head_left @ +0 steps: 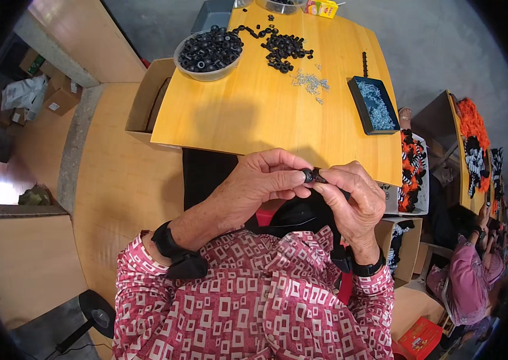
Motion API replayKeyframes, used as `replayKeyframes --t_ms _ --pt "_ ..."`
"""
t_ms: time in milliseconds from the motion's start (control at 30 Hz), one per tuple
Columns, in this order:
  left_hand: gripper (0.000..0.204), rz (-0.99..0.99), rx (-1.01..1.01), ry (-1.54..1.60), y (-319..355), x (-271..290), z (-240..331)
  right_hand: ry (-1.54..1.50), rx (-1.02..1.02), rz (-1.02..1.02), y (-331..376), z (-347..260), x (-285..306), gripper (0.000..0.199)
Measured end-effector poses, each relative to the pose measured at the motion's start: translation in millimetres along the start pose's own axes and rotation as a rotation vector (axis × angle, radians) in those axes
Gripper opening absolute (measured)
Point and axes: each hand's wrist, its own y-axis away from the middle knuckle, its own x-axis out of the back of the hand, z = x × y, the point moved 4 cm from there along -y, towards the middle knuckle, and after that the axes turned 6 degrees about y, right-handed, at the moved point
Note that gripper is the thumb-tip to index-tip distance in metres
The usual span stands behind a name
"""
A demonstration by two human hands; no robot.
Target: Manually assemble small plastic rings and metal components into finished items.
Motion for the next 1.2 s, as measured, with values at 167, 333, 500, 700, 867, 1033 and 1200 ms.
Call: replayKeyframes --t_ms 167,333,500,700,867,1033,1200 --pt "0.022 -0.060 0.066 0.233 -1.9 5.3 -13.8 0.015 0.019 -0.011 1.4 -1.3 -0.1 0.022" --pt "0.023 -0.026 0.074 0.203 -2.2 9.6 -21.7 0.047 0.021 -0.052 3.7 -0.6 3.5 0.022" --pt "0.024 0.025 0.071 0.129 -1.8 9.1 -22.1 0.066 0.020 -0.064 3.5 0.0 2.3 0.022" --pt "0.024 -0.001 0.043 0.094 -1.0 8.6 -23.3 0.065 0.013 -0.141 3.1 1.0 -0.8 0.020" --pt "0.024 0.042 0.045 0.009 -0.7 9.6 -22.5 0.063 0.032 -0.199 0.5 0.0 -0.9 0.017" --pt "0.023 0.037 0.007 -0.057 -0.2 10.1 -25.3 0.100 0.044 -0.309 -0.1 -2.7 -1.3 0.017" --pt "0.021 -0.005 -0.075 -0.167 0.9 7.3 -23.1 0.121 0.101 -0.365 -5.5 -10.5 1.2 0.019"
